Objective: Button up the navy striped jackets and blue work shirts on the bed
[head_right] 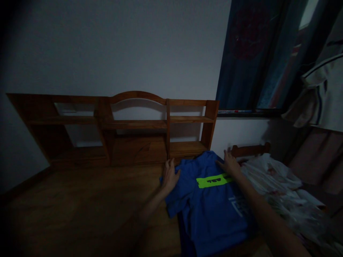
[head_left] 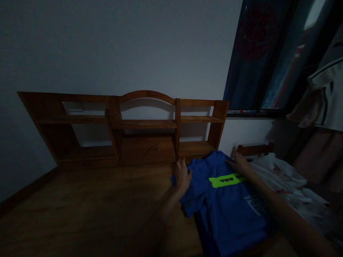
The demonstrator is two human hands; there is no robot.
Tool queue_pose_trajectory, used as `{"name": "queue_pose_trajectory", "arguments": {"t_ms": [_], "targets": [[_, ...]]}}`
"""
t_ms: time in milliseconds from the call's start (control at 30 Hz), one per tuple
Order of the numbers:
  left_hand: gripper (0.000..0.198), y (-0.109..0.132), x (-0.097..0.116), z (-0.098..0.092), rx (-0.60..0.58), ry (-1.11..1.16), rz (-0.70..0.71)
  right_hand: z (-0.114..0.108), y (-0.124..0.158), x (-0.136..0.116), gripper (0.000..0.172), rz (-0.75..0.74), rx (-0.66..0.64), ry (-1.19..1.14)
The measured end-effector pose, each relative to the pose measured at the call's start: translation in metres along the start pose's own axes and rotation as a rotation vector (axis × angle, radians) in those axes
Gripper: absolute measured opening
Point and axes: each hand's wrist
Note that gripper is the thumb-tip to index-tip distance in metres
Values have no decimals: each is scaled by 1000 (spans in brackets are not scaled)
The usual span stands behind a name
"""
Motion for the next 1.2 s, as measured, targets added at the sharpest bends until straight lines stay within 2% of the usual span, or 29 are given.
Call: {"name": "queue_pose_trajectory", "arguments": {"t_ms": [67, 100, 167, 200, 267, 400, 500, 633, 700, 767, 833, 933, 1000, 1067, 1200], "targets": [[56, 4, 11, -13, 22, -45, 166, 7, 17, -14, 73, -109, -4, 72], [52, 5, 14, -18, -18, -56, 280, 11, 26, -23, 70, -176, -21, 93], [44, 8, 15, -23, -181, -69, 474, 19, 45, -40, 63, -293, -89, 98], [43, 9, 12, -23, -268, -81, 520, 23, 53, -47, 62, -336, -130, 97], [46, 14, 1, -22, -390, -122, 512, 30, 67, -56, 61, -374, -192, 98], [54, 28, -34, -28, -447, -204, 468, 35, 81, -68, 65, -353, -232, 100], [53, 37, -62, -48, -445, -256, 518, 28, 92, -89, 66, -442, -250, 55], [40, 38, -102, -87, -343, -291, 554, 11, 102, -140, 58, -679, -229, -2], [32, 32, -123, -105, -295, -288, 538, 6, 94, -168, 54, -710, -176, -12], [26, 24, -144, -118, -258, -273, 487, 8, 78, -195, 47, -672, -130, -11], [23, 17, -161, -124, -203, -227, 379, 18, 60, -218, 38, -598, -107, 3], [16, 9, -177, -125, -100, -85, 169, 46, 45, -240, 29, -502, -95, 8], [8, 9, -181, -122, -34, -2, 60, 67, 48, -245, 26, -481, -96, -6], [6, 10, -179, -119, -3, 47, 13, 85, 54, -243, 23, -497, -121, -27], [11, 14, -171, -115, -48, 128, 11, 105, 59, -229, 23, -509, -170, -128]]}}
Point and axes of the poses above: each hand's wrist, its own y-axis away from the middle knuckle, its own z-axis out of the palm, x = y × z, and after that the axes turned 6 degrees about x, right-handed
